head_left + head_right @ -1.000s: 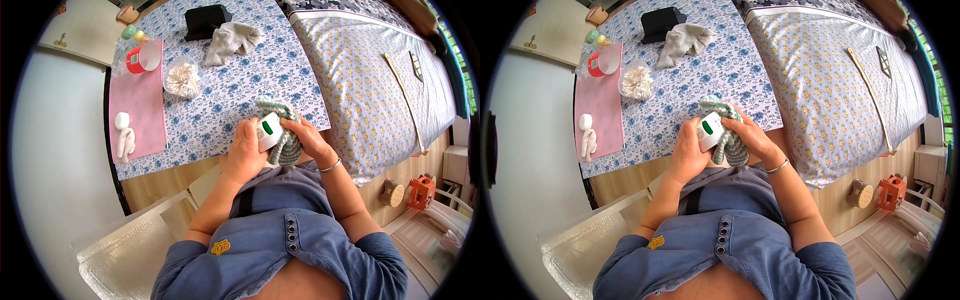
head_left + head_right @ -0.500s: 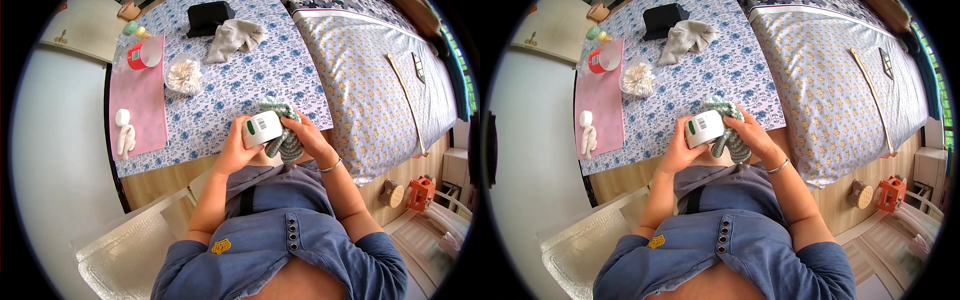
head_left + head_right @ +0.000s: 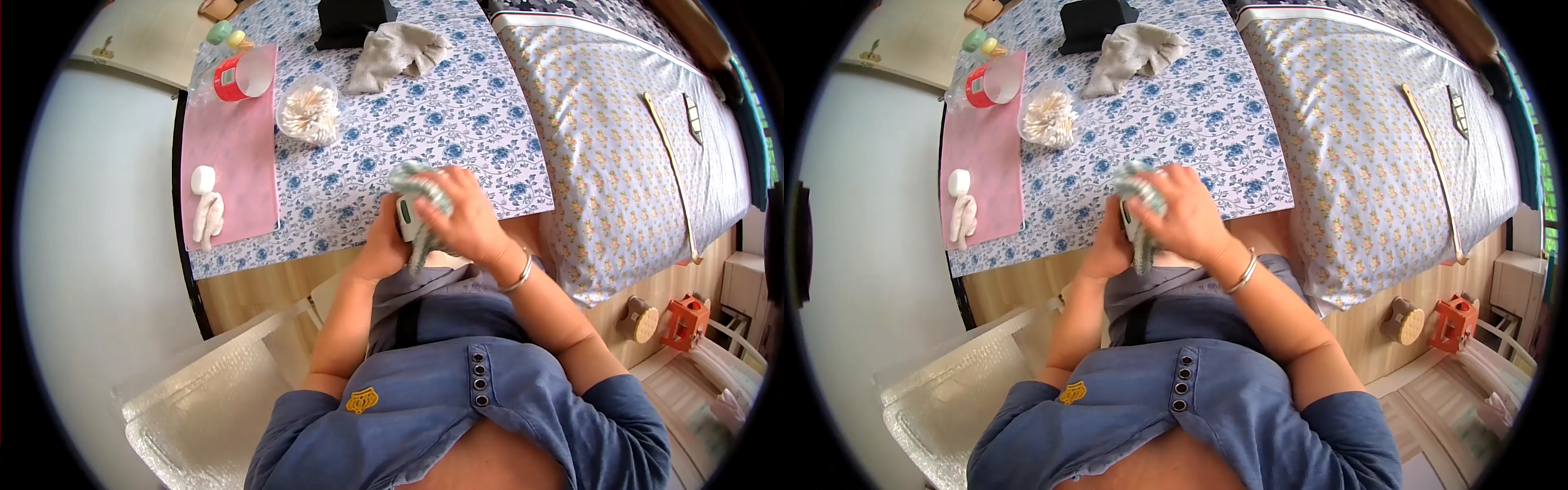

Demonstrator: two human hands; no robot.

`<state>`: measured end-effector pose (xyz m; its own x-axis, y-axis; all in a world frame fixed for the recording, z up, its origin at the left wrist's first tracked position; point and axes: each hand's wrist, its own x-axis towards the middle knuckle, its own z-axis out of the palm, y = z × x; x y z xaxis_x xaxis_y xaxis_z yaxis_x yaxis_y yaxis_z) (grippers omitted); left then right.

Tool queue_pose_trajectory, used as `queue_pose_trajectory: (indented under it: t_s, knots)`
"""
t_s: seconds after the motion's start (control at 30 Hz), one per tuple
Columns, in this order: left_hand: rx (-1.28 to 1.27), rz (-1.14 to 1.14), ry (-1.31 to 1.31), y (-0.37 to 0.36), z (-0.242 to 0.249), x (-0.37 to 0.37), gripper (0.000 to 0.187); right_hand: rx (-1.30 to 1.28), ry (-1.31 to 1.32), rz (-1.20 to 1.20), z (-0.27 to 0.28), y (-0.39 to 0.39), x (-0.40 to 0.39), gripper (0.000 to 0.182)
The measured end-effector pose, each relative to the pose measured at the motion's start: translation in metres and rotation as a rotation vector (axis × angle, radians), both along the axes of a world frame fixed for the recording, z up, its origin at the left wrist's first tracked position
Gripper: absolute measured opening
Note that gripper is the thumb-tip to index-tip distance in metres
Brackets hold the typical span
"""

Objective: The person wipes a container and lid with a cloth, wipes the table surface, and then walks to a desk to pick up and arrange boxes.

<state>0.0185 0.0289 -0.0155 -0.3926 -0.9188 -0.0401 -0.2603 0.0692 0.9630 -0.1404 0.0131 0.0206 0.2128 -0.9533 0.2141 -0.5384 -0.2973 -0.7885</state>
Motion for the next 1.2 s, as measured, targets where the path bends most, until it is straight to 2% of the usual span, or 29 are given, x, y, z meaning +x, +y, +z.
queue_pose_trajectory:
  t_s: [0.07, 0.1, 0.2, 0.27, 0.3, 0.37, 0.5, 0.57, 0.6, 0.63, 0.67, 0.7, 0.77, 0.8, 0.83, 0.9, 0.97, 1.03, 1.07, 1.13, 1.2]
  knots:
    - [-0.03, 0.101, 0.156, 0.005, -0.013, -0.001, 0.061, 0.481, -0.53, 0.009, -0.023, -0.003, -0.013, 0.033]
    - [-0.089, 0.086, 0.07, 0.004, -0.015, 0.004, 0.062, 0.686, -0.772, -0.01, -0.03, -0.003, -0.016, 0.034]
    - [-0.033, 0.105, 0.168, 0.006, -0.012, 0.001, 0.066, 0.54, -0.683, -0.042, -0.047, 0.003, -0.015, 0.038]
    - [-0.329, 0.19, -0.176, 0.006, 0.0, 0.001, 0.067, 0.539, -0.669, -0.059, -0.051, 0.005, -0.015, 0.038]
    - [-0.335, 0.186, -0.177, 0.005, 0.01, -0.002, 0.067, 0.533, -0.658, -0.079, -0.051, 0.004, -0.014, 0.037]
    - [-0.538, 0.189, -0.493, 0.008, 0.032, -0.009, 0.068, 0.493, -0.657, -0.086, -0.05, 0.006, -0.011, 0.036]
    - [-0.501, 0.122, -0.523, 0.002, 0.046, -0.011, 0.066, 0.368, -0.465, -0.017, -0.033, 0.007, -0.006, 0.032]
    - [-0.536, 0.079, -0.531, 0.0, 0.034, -0.007, 0.063, 0.097, -0.368, 0.031, -0.021, 0.006, -0.007, 0.032]
    - [-0.414, 0.129, -0.336, 0.003, 0.027, -0.008, 0.062, 0.095, -0.368, 0.025, -0.021, 0.006, -0.008, 0.032]
    - [-0.288, 0.173, -0.141, 0.007, 0.021, -0.009, 0.061, 0.152, -0.507, 0.046, -0.021, 0.007, -0.01, 0.031]
    - [-0.269, 0.18, -0.072, 0.01, 0.027, -0.012, 0.064, 0.209, -0.646, 0.067, -0.02, 0.008, -0.011, 0.031]
    - [-0.223, 0.223, 0.023, 0.014, 0.024, -0.015, 0.065, 0.427, -0.874, 0.063, -0.013, 0.012, -0.012, 0.033]
    - [-0.217, 0.307, 0.07, 0.017, 0.022, -0.019, 0.067, 0.724, -1.134, 0.05, -0.014, 0.012, -0.019, 0.036]
    - [-0.145, 0.308, 0.192, 0.018, 0.023, -0.022, 0.07, 0.775, -1.252, 0.024, -0.019, 0.013, -0.018, 0.039]
    - [-0.144, 0.312, 0.194, 0.019, 0.022, -0.024, 0.07, 0.792, -1.424, 0.004, -0.02, 0.015, -0.014, 0.039]
    - [-0.021, 0.305, 0.428, 0.022, 0.018, -0.025, 0.07, 0.801, -1.475, -0.061, -0.007, 0.017, -0.012, 0.038]
    - [-0.041, 0.308, 0.341, 0.019, 0.016, -0.023, 0.07, 0.817, -1.491, -0.081, -0.007, 0.016, -0.012, 0.037]
    - [-0.153, 0.294, 0.05, 0.016, 0.021, -0.023, 0.071, 0.828, -1.51, -0.107, -0.009, 0.017, -0.014, 0.037]
    - [-0.153, 0.293, 0.051, 0.015, 0.029, -0.025, 0.071, 0.779, -1.376, -0.113, -0.012, 0.018, -0.015, 0.036]
    - [-0.465, 0.279, -0.217, 0.016, 0.048, -0.027, 0.074, 0.651, -1.117, -0.081, -0.011, 0.021, -0.018, 0.036]
    - [-0.49, 0.229, -0.222, 0.015, 0.055, -0.025, 0.075, 0.619, -1.061, -0.049, -0.002, 0.023, -0.017, 0.033]
